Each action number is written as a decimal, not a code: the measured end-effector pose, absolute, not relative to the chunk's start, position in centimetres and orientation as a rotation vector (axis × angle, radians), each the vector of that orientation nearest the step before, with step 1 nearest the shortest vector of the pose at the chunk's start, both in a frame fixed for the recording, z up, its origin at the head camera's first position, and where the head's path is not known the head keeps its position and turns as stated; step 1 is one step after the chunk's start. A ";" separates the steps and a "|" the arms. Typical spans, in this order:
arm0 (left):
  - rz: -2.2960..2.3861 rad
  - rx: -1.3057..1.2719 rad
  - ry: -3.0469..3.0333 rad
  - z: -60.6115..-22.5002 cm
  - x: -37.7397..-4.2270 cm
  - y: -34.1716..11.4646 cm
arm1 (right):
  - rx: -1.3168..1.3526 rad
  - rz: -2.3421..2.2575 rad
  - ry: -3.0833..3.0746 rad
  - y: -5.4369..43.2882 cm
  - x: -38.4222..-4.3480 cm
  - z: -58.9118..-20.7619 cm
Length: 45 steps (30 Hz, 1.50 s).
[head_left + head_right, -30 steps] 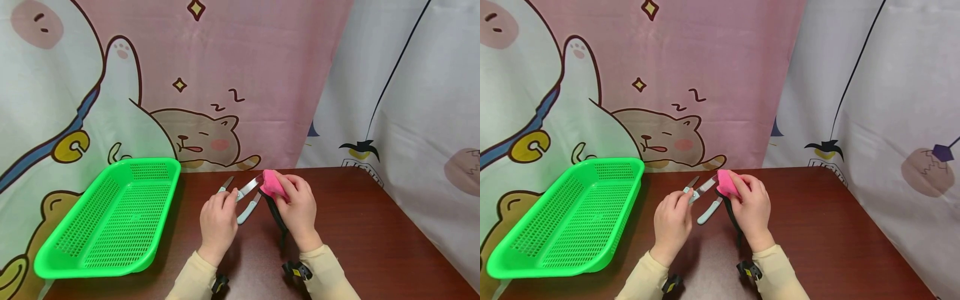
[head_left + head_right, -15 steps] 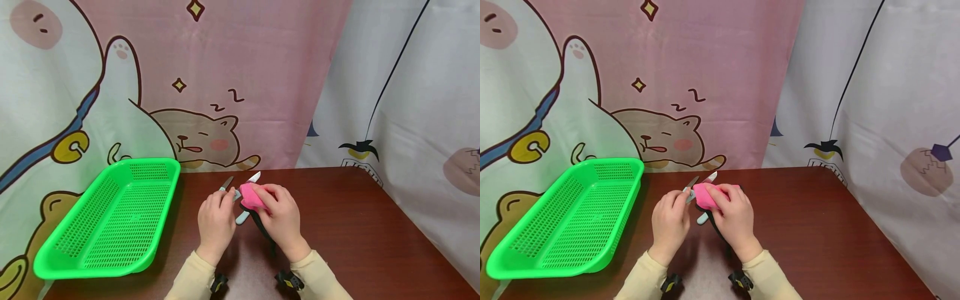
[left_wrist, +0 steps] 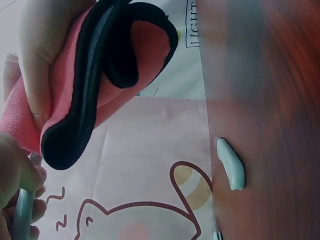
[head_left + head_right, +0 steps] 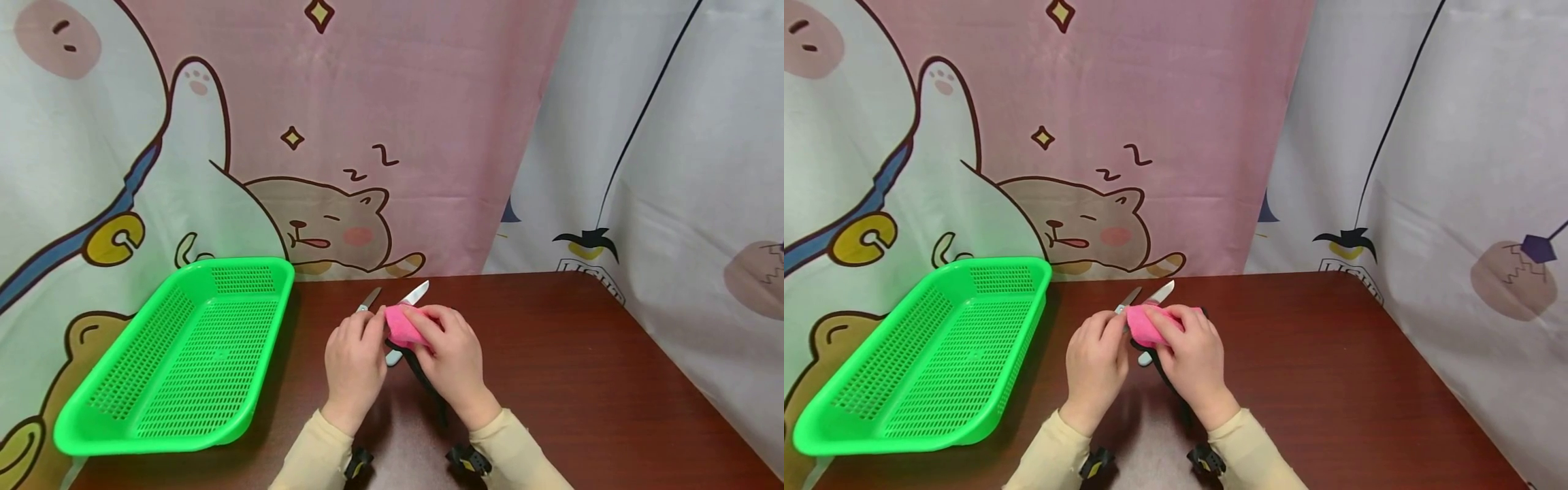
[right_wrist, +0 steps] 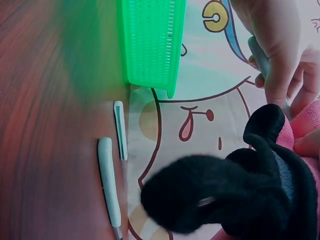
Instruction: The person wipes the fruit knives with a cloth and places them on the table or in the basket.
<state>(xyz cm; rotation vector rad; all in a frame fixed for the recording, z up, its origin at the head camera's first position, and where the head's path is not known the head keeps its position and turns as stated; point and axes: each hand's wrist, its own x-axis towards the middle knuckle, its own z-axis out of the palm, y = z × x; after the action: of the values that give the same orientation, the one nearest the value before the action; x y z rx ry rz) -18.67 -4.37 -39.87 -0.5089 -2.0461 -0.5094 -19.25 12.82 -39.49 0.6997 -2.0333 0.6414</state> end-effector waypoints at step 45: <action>-0.488 -0.599 -2.047 -39.2 -19.0 -5.3 | 0.492 0.721 -1.974 16.1 -20.1 -37.6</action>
<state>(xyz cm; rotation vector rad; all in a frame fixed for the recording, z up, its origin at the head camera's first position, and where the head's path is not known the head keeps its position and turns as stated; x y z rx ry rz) -19.04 -5.30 -39.15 -0.5990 -2.0474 -0.4876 -20.12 16.15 -37.64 0.4925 -1.9740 0.7210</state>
